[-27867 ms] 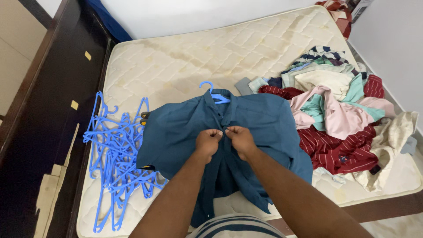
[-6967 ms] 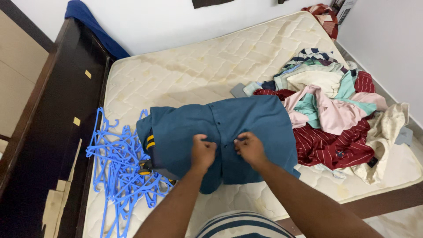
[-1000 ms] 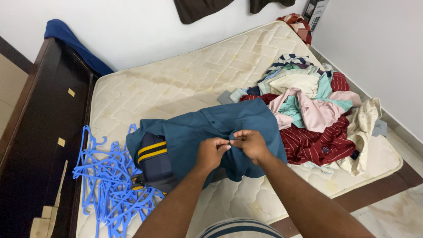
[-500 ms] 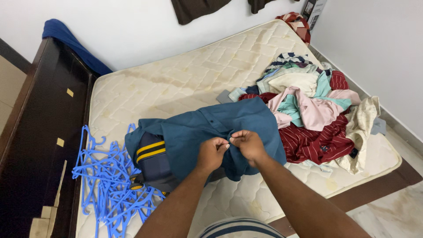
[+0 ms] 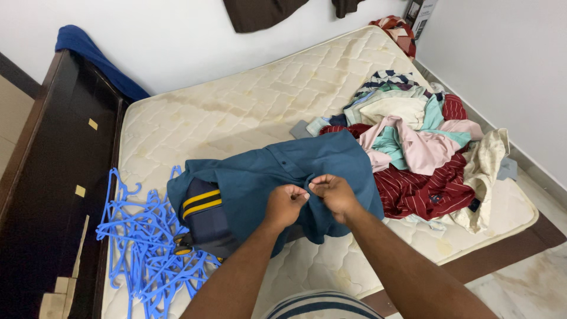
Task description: The person picks a blue shirt from a pile of clothes on a bed, buttons it, places it on a blue hanger, and hangs it in a wardrobe. The person then returns to the bed and moves the pile of clothes.
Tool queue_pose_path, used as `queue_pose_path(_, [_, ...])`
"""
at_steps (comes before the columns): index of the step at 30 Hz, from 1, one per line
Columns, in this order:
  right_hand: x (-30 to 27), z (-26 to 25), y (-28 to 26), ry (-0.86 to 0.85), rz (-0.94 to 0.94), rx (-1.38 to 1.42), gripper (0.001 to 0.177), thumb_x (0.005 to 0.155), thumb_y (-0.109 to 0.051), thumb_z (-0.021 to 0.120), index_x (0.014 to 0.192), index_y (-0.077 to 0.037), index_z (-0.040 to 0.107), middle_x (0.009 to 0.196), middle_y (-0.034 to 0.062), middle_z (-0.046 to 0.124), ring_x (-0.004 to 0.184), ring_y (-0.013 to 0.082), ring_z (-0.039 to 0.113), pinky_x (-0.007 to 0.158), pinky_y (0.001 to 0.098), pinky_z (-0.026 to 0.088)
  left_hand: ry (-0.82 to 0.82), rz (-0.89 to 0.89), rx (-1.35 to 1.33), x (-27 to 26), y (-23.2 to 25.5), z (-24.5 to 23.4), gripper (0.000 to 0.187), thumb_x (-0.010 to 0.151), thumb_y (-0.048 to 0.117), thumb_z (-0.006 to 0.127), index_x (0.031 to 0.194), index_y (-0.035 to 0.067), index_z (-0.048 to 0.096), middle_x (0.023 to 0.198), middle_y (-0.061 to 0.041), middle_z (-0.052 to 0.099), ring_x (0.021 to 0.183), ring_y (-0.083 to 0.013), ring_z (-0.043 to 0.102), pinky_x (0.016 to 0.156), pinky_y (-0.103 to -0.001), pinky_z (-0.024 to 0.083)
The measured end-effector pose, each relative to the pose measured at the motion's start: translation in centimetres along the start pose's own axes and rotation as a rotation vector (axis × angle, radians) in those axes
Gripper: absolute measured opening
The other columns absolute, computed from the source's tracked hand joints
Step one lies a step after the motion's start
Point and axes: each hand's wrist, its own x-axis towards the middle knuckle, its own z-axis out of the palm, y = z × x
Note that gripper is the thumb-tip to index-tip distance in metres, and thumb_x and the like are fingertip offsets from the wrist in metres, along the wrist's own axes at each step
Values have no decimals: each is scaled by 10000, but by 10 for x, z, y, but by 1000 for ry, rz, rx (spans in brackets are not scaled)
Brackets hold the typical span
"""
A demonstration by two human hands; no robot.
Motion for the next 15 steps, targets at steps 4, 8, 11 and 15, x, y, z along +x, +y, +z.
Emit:
queue_pose_path(4, [-4, -1, -10, -33, 128, 22, 284, 934, -56, 637, 1213, -83, 589, 1027, 75, 736, 749, 71, 607, 660, 218, 491, 38, -87, -102, -3, 4, 0, 153, 882, 157, 763, 948, 19, 769, 783, -51, 744, 663, -106, 640, 628, -278, 516])
queue_pose_path(8, [-1, -2, -1, -123, -12, 8, 379, 866, 67, 630, 1226, -34, 571, 1095, 112, 755, 755, 98, 610, 649, 239, 493, 42, -178, -222, -3, 6, -2, 155, 894, 156, 755, 953, 13, 761, 774, -29, 711, 652, -95, 596, 601, -273, 481])
queue_pose_path(11, [3, -1, 6, -100, -88, -66, 392, 805, 139, 633, 1165, -10, 585, 1091, 135, 763, 840, 130, 689, 690, 255, 533, 36, -240, -312, -1, 4, -3, 165, 903, 160, 760, 942, 0, 764, 776, -13, 702, 668, -78, 580, 611, -254, 460])
queue_pose_path(15, [3, 8, 9, -56, -176, -158, 360, 785, 148, 709, 1091, -5, 598, 1041, 139, 750, 885, 149, 722, 761, 263, 594, 53, -275, -372, 0, -6, 3, 177, 892, 177, 735, 945, 11, 767, 785, 13, 725, 682, -61, 609, 634, -230, 487])
